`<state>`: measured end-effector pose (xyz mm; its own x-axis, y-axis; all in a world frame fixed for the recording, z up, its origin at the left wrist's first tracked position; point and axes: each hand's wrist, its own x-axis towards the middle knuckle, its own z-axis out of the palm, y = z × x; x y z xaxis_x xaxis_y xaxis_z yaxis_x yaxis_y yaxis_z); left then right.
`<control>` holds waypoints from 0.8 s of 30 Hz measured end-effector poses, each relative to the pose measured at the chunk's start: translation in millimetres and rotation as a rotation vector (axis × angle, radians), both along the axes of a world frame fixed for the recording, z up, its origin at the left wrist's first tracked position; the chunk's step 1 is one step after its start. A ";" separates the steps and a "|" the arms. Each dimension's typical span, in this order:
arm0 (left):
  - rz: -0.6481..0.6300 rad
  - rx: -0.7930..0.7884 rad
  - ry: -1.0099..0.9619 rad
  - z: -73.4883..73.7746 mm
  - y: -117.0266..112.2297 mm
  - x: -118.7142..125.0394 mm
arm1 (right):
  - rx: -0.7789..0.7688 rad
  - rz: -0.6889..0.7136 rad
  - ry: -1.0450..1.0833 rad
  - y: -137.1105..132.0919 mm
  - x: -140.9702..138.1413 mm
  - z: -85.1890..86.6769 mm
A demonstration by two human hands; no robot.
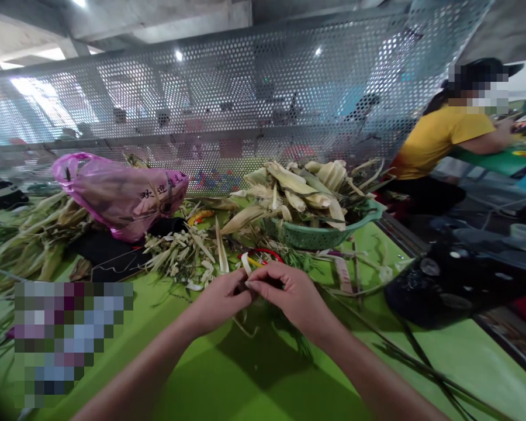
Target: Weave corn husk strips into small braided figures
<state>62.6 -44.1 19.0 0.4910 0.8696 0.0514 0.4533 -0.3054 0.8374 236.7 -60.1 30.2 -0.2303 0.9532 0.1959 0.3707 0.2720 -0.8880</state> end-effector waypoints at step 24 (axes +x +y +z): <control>-0.012 -0.348 -0.494 -7.7 11.8 -1.0 | 0.232 0.084 -0.275 1.1 12.5 6.5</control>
